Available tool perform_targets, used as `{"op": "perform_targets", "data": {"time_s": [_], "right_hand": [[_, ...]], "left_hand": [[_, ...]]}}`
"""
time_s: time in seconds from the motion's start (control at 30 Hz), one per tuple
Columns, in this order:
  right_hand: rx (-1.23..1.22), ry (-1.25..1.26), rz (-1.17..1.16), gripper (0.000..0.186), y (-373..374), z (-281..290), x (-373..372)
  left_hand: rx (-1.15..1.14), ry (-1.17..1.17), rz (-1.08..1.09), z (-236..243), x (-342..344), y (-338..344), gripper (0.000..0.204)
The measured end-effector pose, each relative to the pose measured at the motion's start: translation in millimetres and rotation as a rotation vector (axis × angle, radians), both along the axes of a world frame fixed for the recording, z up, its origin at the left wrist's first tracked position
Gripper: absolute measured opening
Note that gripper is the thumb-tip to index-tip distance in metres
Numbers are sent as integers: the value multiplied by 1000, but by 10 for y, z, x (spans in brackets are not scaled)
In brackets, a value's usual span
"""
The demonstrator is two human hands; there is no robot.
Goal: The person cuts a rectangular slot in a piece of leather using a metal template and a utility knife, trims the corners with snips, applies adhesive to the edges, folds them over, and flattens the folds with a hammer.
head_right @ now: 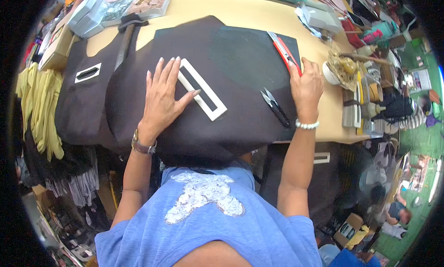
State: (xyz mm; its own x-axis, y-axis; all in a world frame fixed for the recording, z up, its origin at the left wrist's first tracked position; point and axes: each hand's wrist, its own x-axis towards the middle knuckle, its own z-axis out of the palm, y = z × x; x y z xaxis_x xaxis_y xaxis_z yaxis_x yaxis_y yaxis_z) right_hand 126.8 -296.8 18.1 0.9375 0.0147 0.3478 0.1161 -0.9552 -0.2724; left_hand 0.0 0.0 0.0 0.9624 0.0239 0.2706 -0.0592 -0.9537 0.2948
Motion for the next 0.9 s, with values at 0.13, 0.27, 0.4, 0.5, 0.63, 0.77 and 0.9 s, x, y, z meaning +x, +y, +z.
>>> {"op": "perform_targets", "data": {"time_s": [0.13, 0.27, 0.4, 0.5, 0.63, 0.77, 0.9], "right_hand": [[99, 366, 29, 45, -74, 63, 379], [163, 225, 106, 34, 87, 40, 364], [279, 80, 317, 22, 648, 367, -160], [500, 302, 497, 35, 1060, 334, -627], [473, 231, 741, 53, 1238, 76, -900], [439, 279, 726, 54, 1254, -38, -952], [411, 274, 748, 54, 1242, -60, -947]], "left_hand": [[-166, 7, 36, -141, 60, 98, 92], [-212, -4, 63, -119, 56, 153, 95], [-259, 21, 64, -142, 48, 193, 96], [-235, 37, 56, -136, 31, 207, 97], [-210, 24, 37, -107, -4, 183, 101], [-221, 16, 47, -128, -14, 198, 105], [-212, 28, 55, -107, -9, 195, 105]]}}
